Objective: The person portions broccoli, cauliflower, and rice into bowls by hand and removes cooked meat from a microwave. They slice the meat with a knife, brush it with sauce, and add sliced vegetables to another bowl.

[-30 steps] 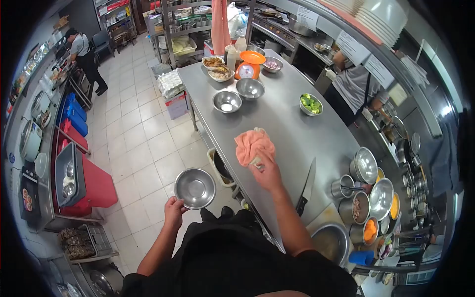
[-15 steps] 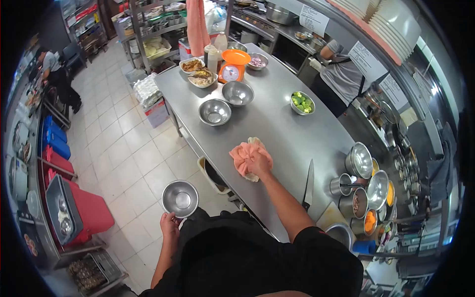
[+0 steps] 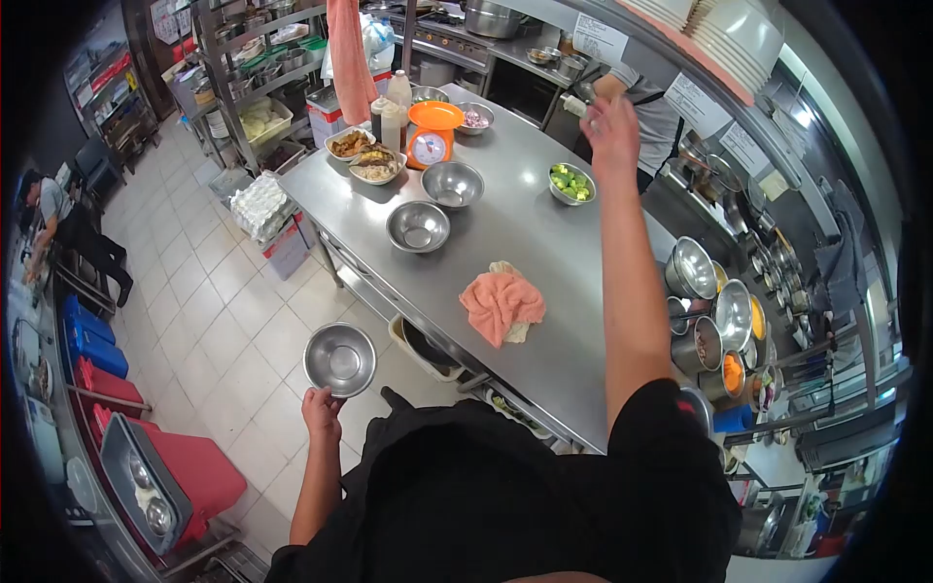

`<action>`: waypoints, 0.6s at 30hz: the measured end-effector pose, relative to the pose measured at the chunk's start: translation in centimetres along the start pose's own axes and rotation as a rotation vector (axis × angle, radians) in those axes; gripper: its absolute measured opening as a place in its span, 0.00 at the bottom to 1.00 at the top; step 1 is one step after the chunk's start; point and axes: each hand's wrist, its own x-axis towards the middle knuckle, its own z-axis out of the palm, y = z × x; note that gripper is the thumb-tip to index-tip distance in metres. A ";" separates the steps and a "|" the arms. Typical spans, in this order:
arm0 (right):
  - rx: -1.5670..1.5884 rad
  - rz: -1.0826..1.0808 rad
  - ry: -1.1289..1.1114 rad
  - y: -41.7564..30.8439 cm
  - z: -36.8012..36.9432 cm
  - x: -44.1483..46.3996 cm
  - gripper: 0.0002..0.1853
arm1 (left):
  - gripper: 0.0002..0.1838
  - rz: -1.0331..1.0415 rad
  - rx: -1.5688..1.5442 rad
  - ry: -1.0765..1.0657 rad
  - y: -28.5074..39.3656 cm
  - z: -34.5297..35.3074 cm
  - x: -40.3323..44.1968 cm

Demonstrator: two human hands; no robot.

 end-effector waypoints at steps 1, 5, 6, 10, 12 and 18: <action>0.008 -0.008 -0.031 -1.1 1.3 1.1 0.21 | 0.13 -0.010 0.008 -0.004 -0.2 -0.4 0.6; -0.056 -0.021 0.061 -2.1 4.4 5.4 0.23 | 0.13 -0.066 0.032 -0.003 -1.0 -1.0 0.5; -0.051 -0.020 0.094 -2.1 5.0 6.2 0.23 | 0.12 -0.071 0.037 -0.004 -1.2 -1.1 0.1; 0.011 -0.049 0.165 -1.7 5.7 8.1 0.20 | 0.12 -0.131 0.053 -0.055 -2.9 -3.5 0.5; -0.024 -0.060 0.202 -1.8 5.7 7.7 0.18 | 0.11 -0.137 0.059 -0.032 -3.3 -4.4 0.4; -0.088 -0.123 0.317 -2.5 4.7 5.1 0.15 | 0.09 -0.135 0.052 -0.015 -2.7 -5.7 -0.2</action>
